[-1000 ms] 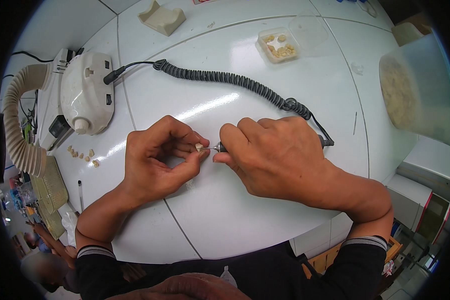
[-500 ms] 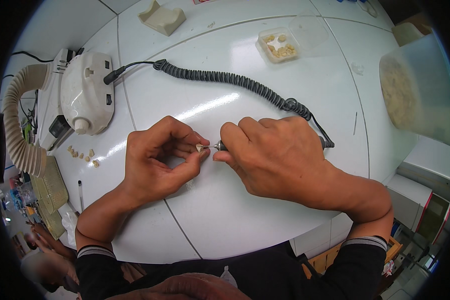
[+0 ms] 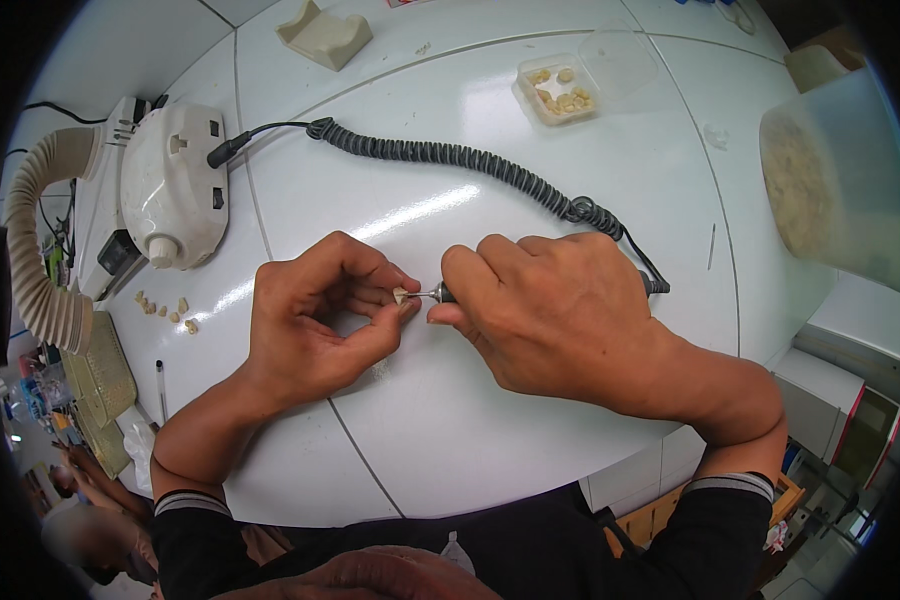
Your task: The person holds a dental crown and uses a hand-held rotary tool to polish the surface, rotating the crown to reach different areas.
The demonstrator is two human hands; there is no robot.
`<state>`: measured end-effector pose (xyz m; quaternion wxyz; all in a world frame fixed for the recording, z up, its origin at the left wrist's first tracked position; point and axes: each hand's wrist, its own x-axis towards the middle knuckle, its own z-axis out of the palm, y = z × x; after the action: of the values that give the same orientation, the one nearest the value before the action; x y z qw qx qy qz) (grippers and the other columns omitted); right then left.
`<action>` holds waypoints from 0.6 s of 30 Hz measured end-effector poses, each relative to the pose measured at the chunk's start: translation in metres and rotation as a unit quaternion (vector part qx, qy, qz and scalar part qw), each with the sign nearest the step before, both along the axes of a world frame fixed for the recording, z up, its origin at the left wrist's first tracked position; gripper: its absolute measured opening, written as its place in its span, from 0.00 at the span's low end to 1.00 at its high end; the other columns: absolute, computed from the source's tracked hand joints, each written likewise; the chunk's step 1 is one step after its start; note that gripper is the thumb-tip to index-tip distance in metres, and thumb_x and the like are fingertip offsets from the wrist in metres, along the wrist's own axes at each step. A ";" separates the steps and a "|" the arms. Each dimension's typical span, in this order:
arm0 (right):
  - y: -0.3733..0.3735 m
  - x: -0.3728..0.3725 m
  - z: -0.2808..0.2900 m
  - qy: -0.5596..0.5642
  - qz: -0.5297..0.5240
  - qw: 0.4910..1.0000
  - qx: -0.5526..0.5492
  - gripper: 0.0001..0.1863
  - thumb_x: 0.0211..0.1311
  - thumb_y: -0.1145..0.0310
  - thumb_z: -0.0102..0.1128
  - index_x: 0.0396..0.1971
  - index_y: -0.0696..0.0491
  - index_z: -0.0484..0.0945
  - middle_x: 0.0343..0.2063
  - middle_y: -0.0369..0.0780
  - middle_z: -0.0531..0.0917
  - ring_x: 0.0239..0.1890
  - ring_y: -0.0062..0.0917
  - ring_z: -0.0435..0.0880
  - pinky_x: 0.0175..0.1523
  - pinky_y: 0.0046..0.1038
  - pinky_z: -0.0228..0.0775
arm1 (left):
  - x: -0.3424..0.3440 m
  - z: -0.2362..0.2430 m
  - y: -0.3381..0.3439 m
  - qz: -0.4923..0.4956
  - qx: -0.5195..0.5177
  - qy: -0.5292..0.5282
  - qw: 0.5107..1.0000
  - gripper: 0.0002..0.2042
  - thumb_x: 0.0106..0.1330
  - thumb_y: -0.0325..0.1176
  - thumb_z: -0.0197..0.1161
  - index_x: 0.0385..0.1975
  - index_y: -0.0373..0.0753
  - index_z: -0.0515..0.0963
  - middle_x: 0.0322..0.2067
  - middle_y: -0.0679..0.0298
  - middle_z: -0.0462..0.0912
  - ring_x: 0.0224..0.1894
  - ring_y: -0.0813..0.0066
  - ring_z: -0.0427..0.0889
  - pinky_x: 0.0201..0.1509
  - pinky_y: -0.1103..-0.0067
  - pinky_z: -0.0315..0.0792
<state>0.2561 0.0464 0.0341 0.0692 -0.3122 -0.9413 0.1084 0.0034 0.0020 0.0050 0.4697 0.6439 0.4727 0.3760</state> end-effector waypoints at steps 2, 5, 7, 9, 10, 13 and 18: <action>0.000 0.000 0.000 -0.001 0.000 1.000 0.002 0.21 0.79 0.52 0.70 0.31 0.51 0.76 0.20 0.36 0.78 0.18 0.29 0.83 0.22 0.33 0.72 | 0.000 0.000 0.000 0.000 -0.002 0.002 1.000 0.08 0.67 0.19 0.74 0.42 0.31 0.83 0.38 0.59 0.94 0.42 0.71 0.98 0.48 0.77 0.94; 0.000 -0.001 0.000 0.000 -0.003 1.000 0.000 0.22 0.79 0.51 0.70 0.31 0.51 0.75 0.20 0.36 0.78 0.18 0.29 0.82 0.21 0.33 0.72 | 0.000 0.001 0.000 0.002 -0.003 0.005 1.000 0.08 0.67 0.19 0.74 0.42 0.31 0.84 0.38 0.59 0.94 0.42 0.71 0.98 0.48 0.77 0.94; -0.001 -0.001 0.000 0.000 -0.005 1.000 0.005 0.21 0.79 0.51 0.70 0.31 0.51 0.76 0.20 0.36 0.78 0.18 0.29 0.82 0.21 0.33 0.72 | 0.000 0.001 0.000 0.001 -0.004 0.003 1.000 0.07 0.68 0.20 0.75 0.42 0.31 0.84 0.38 0.59 0.94 0.43 0.71 0.98 0.48 0.77 0.94; 0.001 0.001 0.000 0.003 0.003 1.000 0.000 0.21 0.79 0.52 0.70 0.31 0.51 0.76 0.20 0.36 0.78 0.18 0.29 0.82 0.22 0.33 0.72 | -0.002 0.004 0.000 -0.011 -0.010 0.013 1.000 0.08 0.68 0.18 0.74 0.44 0.29 0.83 0.41 0.57 0.94 0.44 0.72 0.98 0.52 0.77 0.93; 0.002 0.001 0.000 0.006 0.011 1.000 -0.005 0.21 0.79 0.52 0.70 0.31 0.51 0.76 0.20 0.36 0.78 0.18 0.30 0.82 0.22 0.34 0.72 | -0.003 0.005 0.001 -0.024 -0.016 0.023 0.999 0.10 0.68 0.16 0.73 0.46 0.28 0.83 0.44 0.55 0.95 0.46 0.73 0.97 0.55 0.77 0.92; -0.001 -0.001 0.000 -0.002 -0.010 1.000 -0.003 0.21 0.79 0.52 0.70 0.31 0.51 0.76 0.20 0.36 0.79 0.18 0.30 0.83 0.22 0.34 0.73 | -0.004 0.006 0.002 -0.031 -0.017 0.028 0.999 0.10 0.68 0.16 0.73 0.46 0.28 0.83 0.44 0.55 0.95 0.46 0.72 0.97 0.55 0.77 0.92; 0.000 -0.001 0.001 -0.008 -0.003 1.000 -0.009 0.21 0.78 0.51 0.71 0.31 0.51 0.76 0.20 0.36 0.79 0.19 0.30 0.84 0.22 0.34 0.73 | -0.004 0.006 0.002 -0.033 -0.014 0.025 0.999 0.10 0.68 0.16 0.72 0.46 0.27 0.82 0.44 0.55 0.95 0.46 0.71 0.97 0.55 0.77 0.92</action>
<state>0.2552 0.0462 0.0353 0.0594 -0.3162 -0.9399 0.1146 -0.0007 0.0040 0.0114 0.4787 0.6619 0.4679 0.3373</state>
